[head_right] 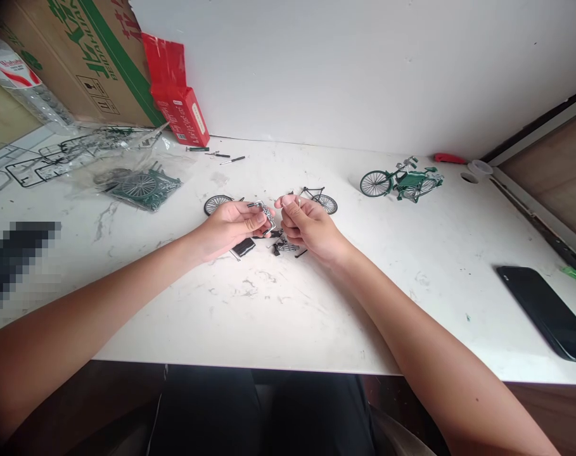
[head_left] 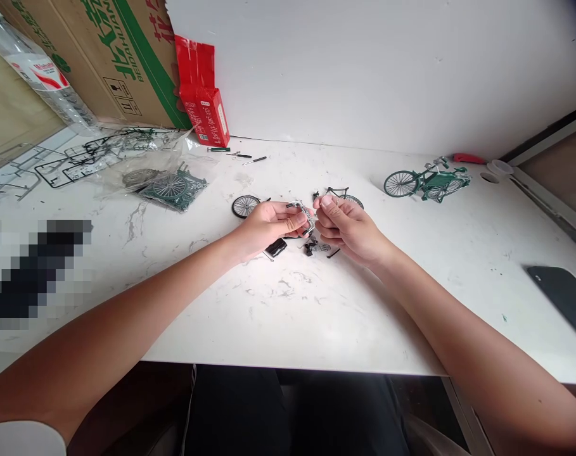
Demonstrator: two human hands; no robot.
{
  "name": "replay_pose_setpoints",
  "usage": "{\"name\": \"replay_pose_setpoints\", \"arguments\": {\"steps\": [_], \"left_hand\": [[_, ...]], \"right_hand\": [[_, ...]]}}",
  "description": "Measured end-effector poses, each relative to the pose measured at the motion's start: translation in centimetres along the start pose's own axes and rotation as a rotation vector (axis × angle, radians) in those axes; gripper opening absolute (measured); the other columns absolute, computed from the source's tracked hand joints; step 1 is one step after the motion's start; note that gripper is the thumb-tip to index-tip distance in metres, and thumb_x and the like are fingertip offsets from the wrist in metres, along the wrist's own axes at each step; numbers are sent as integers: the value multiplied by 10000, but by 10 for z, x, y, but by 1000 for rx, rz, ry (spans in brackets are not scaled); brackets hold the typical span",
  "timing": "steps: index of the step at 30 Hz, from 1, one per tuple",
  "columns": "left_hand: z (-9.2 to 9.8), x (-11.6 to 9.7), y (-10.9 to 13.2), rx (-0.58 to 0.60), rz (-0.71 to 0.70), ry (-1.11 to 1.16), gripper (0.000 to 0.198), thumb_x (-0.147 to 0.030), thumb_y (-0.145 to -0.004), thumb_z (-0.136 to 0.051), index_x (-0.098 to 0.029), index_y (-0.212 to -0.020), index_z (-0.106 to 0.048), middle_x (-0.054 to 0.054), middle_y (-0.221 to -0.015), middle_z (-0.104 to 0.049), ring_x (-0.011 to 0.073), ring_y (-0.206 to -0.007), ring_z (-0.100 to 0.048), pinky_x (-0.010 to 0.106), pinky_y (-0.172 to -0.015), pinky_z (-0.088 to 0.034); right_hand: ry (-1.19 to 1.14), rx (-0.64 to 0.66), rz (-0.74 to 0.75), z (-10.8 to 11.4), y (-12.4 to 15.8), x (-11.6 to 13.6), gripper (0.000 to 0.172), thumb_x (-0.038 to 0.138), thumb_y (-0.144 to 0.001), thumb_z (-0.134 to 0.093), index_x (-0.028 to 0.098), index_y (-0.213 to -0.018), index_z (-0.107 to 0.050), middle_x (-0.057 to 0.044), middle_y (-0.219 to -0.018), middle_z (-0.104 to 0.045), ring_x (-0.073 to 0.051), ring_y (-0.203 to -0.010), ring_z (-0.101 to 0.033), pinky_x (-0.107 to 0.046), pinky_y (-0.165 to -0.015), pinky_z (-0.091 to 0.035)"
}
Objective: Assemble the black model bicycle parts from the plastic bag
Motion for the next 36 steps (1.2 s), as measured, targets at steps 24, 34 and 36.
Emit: {"name": "replay_pose_setpoints", "arguments": {"steps": [24, 34, 36], "left_hand": [[-1, 2, 2, -40, 23, 31, 356, -452, -815, -930, -160, -991, -824, 79, -1016, -790, 206, -966, -755, 440, -1040, -522], [2, 4, 2, -61, 29, 8, 365, -455, -814, -931, -152, -983, -816, 88, -992, -788, 201, -951, -748, 435, -1029, -527], [2, 4, 2, -55, 21, 9, 363, -458, -815, -930, -150, -967, -813, 96, -1001, -792, 207, -964, -746, 438, -1031, -529]], "right_hand": [[50, -198, 83, 10, -2, -2, 462, 595, -839, -882, 183, -987, -733, -15, -921, -688, -38, -508, -255, -260, -416, -190], [79, -270, 99, 19, 0, -3, 375, 469, -791, -939, 204, -1037, -841, 7, -762, -668, -55, -529, -280, -249, -426, -208], [73, -266, 105, 22, 0, -3, 382, 463, -780, -947, 214, -1049, -841, -3, -804, -699, -54, -530, -286, -251, -425, -207]]}}
Point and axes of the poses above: each hand's wrist, its own y-axis away from the middle knuckle, its own z-axis out of the back of the hand, x = y × z, the point moved 6 cm from there along -y, towards the middle knuckle
